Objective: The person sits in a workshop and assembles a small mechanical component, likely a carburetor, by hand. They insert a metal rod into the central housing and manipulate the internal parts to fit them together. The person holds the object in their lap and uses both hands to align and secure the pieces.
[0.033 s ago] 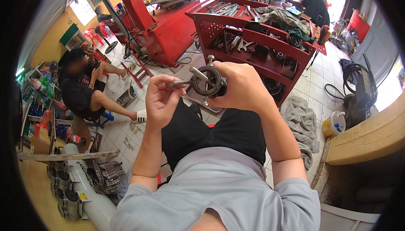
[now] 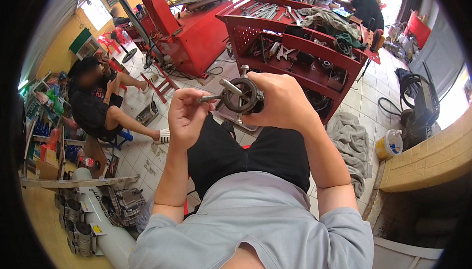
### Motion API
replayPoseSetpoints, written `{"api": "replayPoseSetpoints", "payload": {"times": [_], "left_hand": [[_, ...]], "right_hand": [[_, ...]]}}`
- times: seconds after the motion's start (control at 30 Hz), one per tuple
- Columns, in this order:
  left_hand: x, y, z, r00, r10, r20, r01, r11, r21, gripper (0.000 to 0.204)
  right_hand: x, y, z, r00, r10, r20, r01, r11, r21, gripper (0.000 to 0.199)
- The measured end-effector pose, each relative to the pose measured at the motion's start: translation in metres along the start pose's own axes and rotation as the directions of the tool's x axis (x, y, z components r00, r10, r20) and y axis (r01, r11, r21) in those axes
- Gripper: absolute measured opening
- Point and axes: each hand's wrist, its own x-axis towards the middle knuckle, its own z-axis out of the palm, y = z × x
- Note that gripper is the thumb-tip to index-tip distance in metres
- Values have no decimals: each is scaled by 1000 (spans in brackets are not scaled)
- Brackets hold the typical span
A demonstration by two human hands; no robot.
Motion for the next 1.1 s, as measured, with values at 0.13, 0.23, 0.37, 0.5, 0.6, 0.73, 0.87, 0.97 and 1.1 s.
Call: {"api": "replayPoseSetpoints", "payload": {"times": [0.13,0.23,0.37,0.5,0.6,0.73,0.87,0.97,1.1], "left_hand": [[1,9,-1,992,-128,4,127,986,-110,21],[3,12,0,997,-77,19,78,995,-69,19],[3,4,-1,998,-58,7,58,998,37,26],[1,0,-9,995,-99,-22,101,977,187,46],[1,1,-8,988,-141,-56,148,974,172,55],[1,4,-13,974,-222,46,206,951,231,47],[5,10,2,988,-144,-55,145,989,13,30],[2,5,1,998,-61,-34,58,995,-76,27],[5,9,6,991,-118,-69,117,993,-27,26]], "right_hand": [[-1,3,2,1000,-25,1,25,999,42,48],[0,2,1,999,-38,19,37,997,63,49],[0,-2,3,999,-35,38,34,999,24,47],[-1,-3,7,998,-48,32,47,999,16,44],[0,-2,7,998,-54,29,54,998,16,44],[0,-2,5,998,-27,54,27,1000,-2,44],[0,1,5,1000,-9,28,10,1000,-25,47],[0,3,5,999,-7,-38,8,1000,5,47],[1,3,3,1000,4,-29,-4,1000,17,47]]}}
